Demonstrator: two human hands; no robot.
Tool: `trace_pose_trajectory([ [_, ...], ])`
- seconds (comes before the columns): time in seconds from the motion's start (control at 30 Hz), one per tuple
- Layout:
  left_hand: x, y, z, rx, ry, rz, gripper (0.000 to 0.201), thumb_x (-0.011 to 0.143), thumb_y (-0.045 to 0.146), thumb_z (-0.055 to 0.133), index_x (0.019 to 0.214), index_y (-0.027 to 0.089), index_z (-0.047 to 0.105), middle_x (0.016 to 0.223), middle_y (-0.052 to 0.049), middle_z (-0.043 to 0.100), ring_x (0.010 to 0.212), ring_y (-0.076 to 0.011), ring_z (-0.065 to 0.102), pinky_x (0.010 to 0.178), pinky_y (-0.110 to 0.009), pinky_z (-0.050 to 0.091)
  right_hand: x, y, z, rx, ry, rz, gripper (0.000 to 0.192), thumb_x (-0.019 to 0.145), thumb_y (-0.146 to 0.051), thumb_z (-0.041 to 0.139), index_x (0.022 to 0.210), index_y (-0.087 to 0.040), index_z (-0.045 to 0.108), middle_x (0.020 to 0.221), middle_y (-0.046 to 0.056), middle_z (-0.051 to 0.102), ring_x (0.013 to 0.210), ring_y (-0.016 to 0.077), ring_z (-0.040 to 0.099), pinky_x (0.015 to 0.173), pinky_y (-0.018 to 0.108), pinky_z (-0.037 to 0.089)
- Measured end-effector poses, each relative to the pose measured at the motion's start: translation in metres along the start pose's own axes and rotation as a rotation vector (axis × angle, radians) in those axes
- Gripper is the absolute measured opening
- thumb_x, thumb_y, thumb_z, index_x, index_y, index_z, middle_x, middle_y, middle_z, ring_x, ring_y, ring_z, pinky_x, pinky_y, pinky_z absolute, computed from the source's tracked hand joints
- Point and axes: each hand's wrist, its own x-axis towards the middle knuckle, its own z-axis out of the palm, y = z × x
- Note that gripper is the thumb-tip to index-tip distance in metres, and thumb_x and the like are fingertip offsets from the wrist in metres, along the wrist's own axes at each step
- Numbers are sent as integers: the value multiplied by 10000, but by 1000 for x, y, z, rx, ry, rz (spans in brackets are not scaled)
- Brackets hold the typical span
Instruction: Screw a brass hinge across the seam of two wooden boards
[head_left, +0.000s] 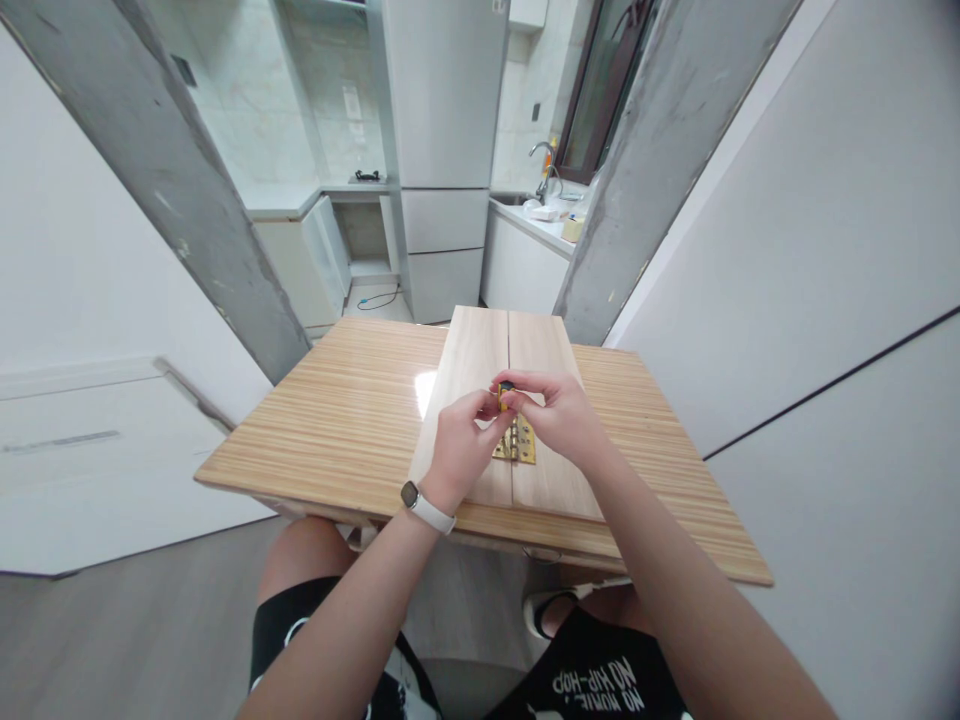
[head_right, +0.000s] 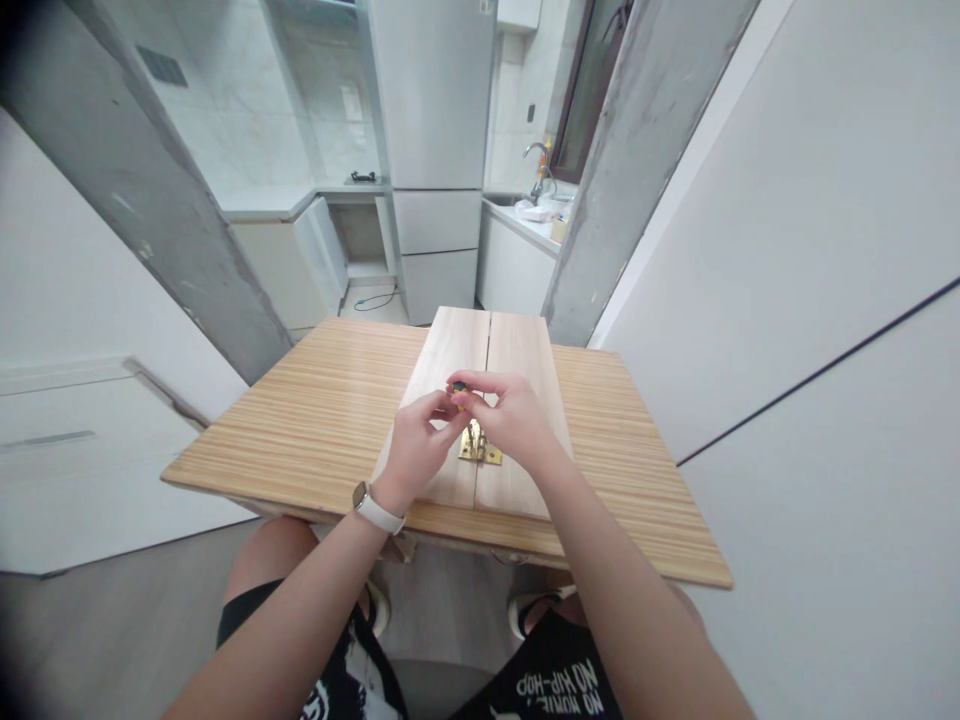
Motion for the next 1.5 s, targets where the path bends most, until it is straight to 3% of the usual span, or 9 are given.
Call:
trace_pose_trajectory([
  [0.4, 17, -17, -18, -107, -225, 34, 222, 979, 384, 678, 1011, 177, 751, 946, -61, 777, 877, -194, 713, 798, -299, 569, -21, -4, 36, -141, 342, 11, 258, 946, -358, 707, 1170, -295, 820, 1153, 79, 809, 1091, 296, 745, 1009, 484, 574],
  [0.57, 7, -9, -11, -130, -97, -16, 162, 936, 309, 725, 1036, 194, 780, 977, -57, 808, 880, -195, 752, 855, -321, 605, -24, -5, 39, -164, 376, 8, 257, 956, -312, 689, 1177, -288, 817, 1167, 85, 802, 1093, 294, 740, 1012, 477, 568],
  [0.7, -5, 3, 0, 36, 90, -45, 103, 921, 301, 737, 953, 215, 781, 885, -34, 798, 828, -185, 743, 790, -302, 586, -21, -4, 34, -111, 321, 23, 252, 921, -339, 729, 1144, -283, 832, 1131, 75, 814, 1070, 293, 758, 1007, 469, 579],
  [0.8, -7, 7, 6, 99, 149, -52, 155, 940, 331, 719, 854, 210, 765, 809, -27, 778, 762, -169, 722, 736, -278, 558, -11, -6, 20, -66, 233, 52, 231, 872, -329, 769, 1079, -258, 844, 1074, 67, 826, 1057, 290, 764, 1031, 474, 572],
  [0.9, -5, 8, 7, 92, 161, -42, 217, 936, 376, 733, 805, 204, 746, 771, -24, 763, 727, -159, 705, 710, -267, 540, 5, -6, -4, 20, -43, 38, 254, 822, -313, 805, 1064, -247, 837, 1070, 65, 826, 1038, 274, 762, 1003, 470, 590],
  [0.97, -3, 8, 7, 67, 161, -40, 257, 927, 410, 746, 780, 201, 735, 763, -25, 761, 717, -157, 701, 709, -267, 541, 17, -4, -18, 171, -266, 40, 346, 843, -320, 785, 1184, -264, 811, 1187, 68, 809, 1096, 258, 756, 1029, 468, 591],
  [1.1, -2, 8, 7, 22, 161, -52, 255, 907, 424, 771, 794, 197, 743, 805, -33, 779, 732, -163, 714, 725, -275, 554, 33, 2, -29, 306, -455, 82, 373, 856, -334, 777, 1224, -275, 801, 1186, 66, 811, 1089, 245, 766, 990, 445, 618],
  [1.23, -2, 10, 5, -2, 152, -53, 245, 903, 403, 777, 784, 191, 740, 808, -34, 781, 731, -161, 711, 725, -277, 553, 34, 8, -24, 204, -421, 23, 250, 879, -276, 733, 1106, -280, 838, 1092, 32, 827, 1048, 229, 769, 968, 403, 610],
  [1.5, 2, 6, -4, -50, 42, -27, 264, 919, 435, 763, 825, 189, 743, 819, -28, 770, 750, -160, 702, 742, -278, 555, 16, 7, -15, 11, -183, -45, 273, 869, -215, 688, 1085, -271, 845, 1067, 13, 833, 1052, 245, 771, 997, 407, 585],
])
